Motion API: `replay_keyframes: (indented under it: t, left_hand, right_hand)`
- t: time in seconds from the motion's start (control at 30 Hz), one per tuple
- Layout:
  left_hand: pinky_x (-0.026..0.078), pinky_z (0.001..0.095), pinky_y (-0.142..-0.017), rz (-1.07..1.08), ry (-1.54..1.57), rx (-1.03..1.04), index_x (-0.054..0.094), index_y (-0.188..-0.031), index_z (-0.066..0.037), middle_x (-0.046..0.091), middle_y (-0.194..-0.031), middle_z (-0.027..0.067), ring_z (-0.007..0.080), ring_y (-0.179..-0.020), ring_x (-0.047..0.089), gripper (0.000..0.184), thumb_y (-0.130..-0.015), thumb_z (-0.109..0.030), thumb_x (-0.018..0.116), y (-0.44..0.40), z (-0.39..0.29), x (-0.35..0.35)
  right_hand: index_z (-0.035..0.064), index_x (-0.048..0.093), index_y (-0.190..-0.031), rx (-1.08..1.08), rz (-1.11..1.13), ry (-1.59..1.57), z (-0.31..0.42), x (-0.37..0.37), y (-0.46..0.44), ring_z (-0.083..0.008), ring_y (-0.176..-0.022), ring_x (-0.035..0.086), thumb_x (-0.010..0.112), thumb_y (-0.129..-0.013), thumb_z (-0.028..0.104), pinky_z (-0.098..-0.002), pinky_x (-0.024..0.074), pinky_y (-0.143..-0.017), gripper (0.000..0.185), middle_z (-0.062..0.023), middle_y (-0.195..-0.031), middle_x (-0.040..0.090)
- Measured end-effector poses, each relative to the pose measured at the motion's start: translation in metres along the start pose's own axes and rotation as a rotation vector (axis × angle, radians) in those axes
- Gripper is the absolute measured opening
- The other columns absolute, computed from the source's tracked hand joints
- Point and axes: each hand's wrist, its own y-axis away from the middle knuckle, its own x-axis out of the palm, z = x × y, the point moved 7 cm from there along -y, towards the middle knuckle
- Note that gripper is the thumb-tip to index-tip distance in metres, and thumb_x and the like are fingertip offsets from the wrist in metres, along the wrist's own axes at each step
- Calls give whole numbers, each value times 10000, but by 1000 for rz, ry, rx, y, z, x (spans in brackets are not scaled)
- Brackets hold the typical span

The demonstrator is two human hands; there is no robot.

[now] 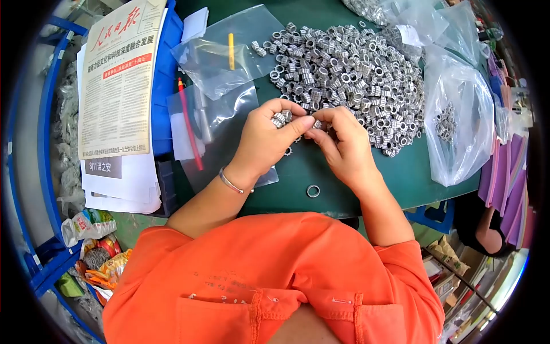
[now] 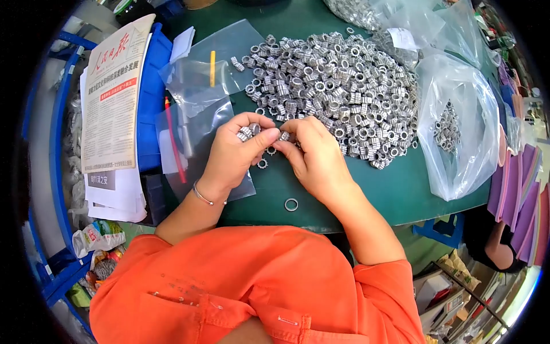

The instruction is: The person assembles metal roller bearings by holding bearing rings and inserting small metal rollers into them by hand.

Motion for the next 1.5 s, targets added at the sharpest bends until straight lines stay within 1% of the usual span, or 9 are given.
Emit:
replay_keyframes:
  t: [0.2,0.3,0.4,0.47,0.57,0.97,1.2,1.4,1.5]
  left_hand:
    - [347,187,-438,193,305,-240,557,-927,4,531,-679,14,56,-524,452,152,-821,-94,606,9,17,16]
    - [355,183,-445,185,184,-109,563,-923,-2,548,-699,16,50,-544,467,133,-813,-67,602,8,7,15]
    - [372,182,-457,96,-59,79,574,-920,-9,567,-742,20,44,-562,478,133,-794,-29,609,8,-5,12]
    - [456,227,-715,77,19,87,597,-881,-5,627,-815,32,91,-761,571,136,-753,-31,635,8,-4,12]
    - [415,168,-563,121,-113,161,591,-898,-18,582,-808,10,41,-656,514,143,-763,-2,635,10,-11,16]
    - [448,235,-613,57,-293,456,592,-796,-27,599,-757,52,135,-680,577,137,-693,-4,678,15,-24,15]
    - [442,225,-599,95,-303,521,592,-788,-31,593,-748,37,108,-670,562,162,-681,-30,713,17,-24,20]
    - [323,168,-433,4,285,75,567,-818,-29,496,-585,-16,34,-472,418,111,-810,-115,636,6,-1,5]
    - [326,178,-429,-45,388,81,551,-841,-24,487,-577,-15,37,-464,402,119,-819,-116,623,1,1,-6]
  right_hand:
    - [12,552,-946,129,-65,-397,-18,5,19,-143,-708,515,644,-731,-12,-239,426,-629,235,-68,-797,533]
    - [4,568,-937,233,-154,-726,-19,2,23,-97,-754,494,653,-738,-16,-209,416,-664,217,-34,-841,534]
    - [-5,574,-925,104,-108,-611,-23,-3,24,-103,-758,504,653,-732,-25,-216,423,-670,209,-41,-842,538]
    - [-19,578,-916,133,-125,-614,-24,-5,24,-112,-763,516,643,-740,-28,-224,428,-674,187,-53,-856,552]
    - [-27,581,-918,-11,-142,-515,-21,-8,23,-121,-778,532,629,-748,-34,-227,431,-677,176,-72,-884,568]
    - [-34,585,-943,58,-112,-570,-24,-4,29,-123,-785,553,565,-809,-22,-226,439,-677,136,-84,-896,589]
    - [-43,559,-992,402,-28,-1117,-43,16,42,-99,-696,522,533,-845,30,-180,401,-557,167,-96,-856,586]
    - [-39,537,-926,436,-62,-1663,-37,2,36,-141,-627,515,441,-813,52,-199,349,-408,174,-180,-891,572]
    - [-16,592,-842,556,16,-1063,-58,-7,42,-140,-589,537,543,-788,25,-220,389,-429,84,-94,-780,605]
